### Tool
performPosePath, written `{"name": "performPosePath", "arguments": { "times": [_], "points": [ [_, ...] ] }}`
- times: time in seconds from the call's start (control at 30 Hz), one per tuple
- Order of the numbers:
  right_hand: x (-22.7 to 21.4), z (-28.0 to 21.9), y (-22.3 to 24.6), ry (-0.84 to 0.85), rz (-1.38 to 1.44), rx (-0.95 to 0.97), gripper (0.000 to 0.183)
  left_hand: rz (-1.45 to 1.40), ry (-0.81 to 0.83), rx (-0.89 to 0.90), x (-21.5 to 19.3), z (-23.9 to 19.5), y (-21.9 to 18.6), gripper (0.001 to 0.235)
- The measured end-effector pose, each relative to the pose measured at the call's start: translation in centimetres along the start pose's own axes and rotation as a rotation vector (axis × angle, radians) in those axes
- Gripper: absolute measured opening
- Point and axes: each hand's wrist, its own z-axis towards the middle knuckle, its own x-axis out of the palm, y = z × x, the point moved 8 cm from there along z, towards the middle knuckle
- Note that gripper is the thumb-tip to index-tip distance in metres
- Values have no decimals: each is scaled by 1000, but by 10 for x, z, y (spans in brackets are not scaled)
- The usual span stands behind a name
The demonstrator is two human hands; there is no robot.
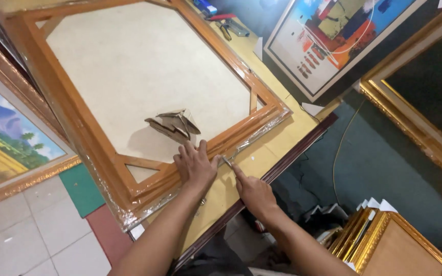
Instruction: The person uses a screwdriver to tighten screws along the edges of a wooden picture frame lying on a workbench. The frame is wrapped in plastic, and the person works methodically along one side, securing the frame components together.
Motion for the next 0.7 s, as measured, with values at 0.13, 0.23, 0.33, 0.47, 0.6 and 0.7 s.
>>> {"name": "performPosePath", "arguments": {
  "times": [0.13, 0.23, 0.33, 0.47, 0.6, 0.7],
  "points": [
    [-15, 4, 12, 36, 213, 63, 42, -18, 28, 1, -3, 0, 2, 42],
    [-19, -1, 5, 28, 234, 75, 40, -9, 32, 12, -6, -3, 0, 40],
    [-3, 4, -7, 41, 327, 102, 40, -9, 42, 8, -2, -5, 2, 42],
    [-1, 6, -5, 50, 324, 101, 40, 3, -4, 20, -1, -3, 3, 44],
    [-3, 2, 2, 71, 281, 133, 41, 2, -6, 23, 4, -1, 5, 43],
    [-11, -7, 10, 81, 267, 169, 42, 14, -6, 20, 5, -3, 5, 43]
  ]
}}
